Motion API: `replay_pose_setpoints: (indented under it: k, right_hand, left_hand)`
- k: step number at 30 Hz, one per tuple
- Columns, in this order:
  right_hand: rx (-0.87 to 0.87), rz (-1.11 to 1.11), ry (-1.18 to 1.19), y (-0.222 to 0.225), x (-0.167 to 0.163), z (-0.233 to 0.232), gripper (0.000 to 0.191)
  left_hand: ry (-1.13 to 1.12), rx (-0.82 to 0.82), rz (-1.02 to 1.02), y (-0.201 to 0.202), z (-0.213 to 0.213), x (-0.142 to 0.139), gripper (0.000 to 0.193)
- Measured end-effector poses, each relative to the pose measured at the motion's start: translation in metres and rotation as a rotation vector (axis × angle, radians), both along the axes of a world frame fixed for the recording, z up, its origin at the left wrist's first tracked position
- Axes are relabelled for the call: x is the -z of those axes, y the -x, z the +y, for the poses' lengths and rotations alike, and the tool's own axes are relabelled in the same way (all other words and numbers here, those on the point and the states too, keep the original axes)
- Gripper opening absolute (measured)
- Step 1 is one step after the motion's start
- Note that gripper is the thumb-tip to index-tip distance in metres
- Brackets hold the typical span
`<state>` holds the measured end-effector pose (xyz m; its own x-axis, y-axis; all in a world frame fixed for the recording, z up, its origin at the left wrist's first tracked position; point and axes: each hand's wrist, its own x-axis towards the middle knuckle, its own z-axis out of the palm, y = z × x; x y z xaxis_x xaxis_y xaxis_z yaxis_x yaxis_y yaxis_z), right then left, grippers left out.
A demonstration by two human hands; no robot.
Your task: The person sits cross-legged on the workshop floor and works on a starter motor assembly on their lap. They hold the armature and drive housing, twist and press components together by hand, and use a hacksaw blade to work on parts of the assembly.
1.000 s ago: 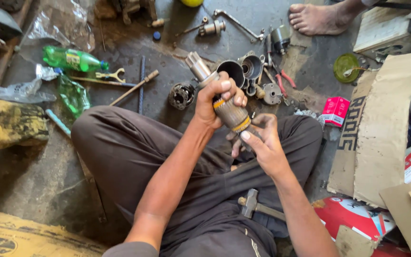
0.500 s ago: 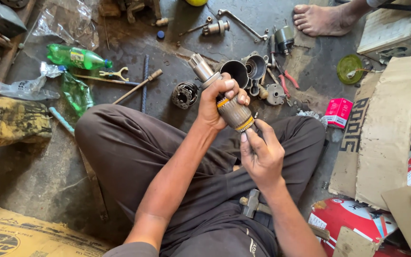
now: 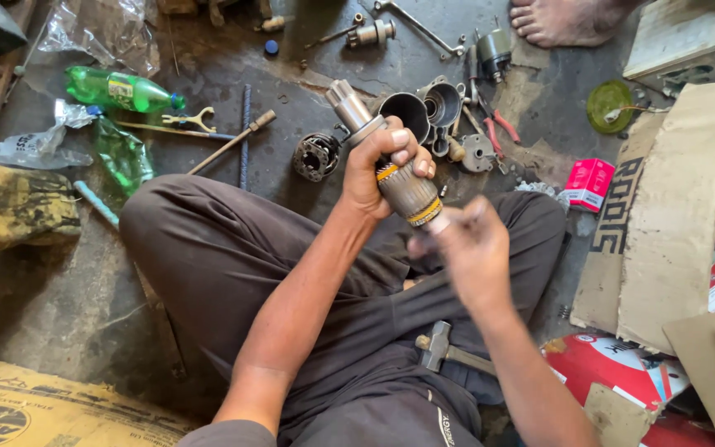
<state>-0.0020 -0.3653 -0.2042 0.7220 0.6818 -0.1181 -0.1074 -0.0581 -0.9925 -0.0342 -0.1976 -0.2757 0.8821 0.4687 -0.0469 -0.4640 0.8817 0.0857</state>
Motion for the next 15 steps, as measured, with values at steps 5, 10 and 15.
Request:
replay_pose_setpoints:
  k: [5, 10, 15]
  right_hand:
    - [-0.075, -0.659, -0.048, 0.013, 0.002, 0.008, 0.013]
    - [0.049, 0.655, -0.136, -0.004, 0.004, 0.007, 0.014]
    - [-0.165, -1.014, 0.094, 0.01, 0.007, 0.0, 0.013]
  left_hand:
    - [-0.028, 0.009, -0.034, 0.003, 0.002, -0.002, 0.024]
    - [-0.009, 0.014, -0.047, 0.001, 0.007, 0.001, 0.024]
    - [-0.049, -0.002, -0.027, 0.001, 0.007, 0.005, 0.025]
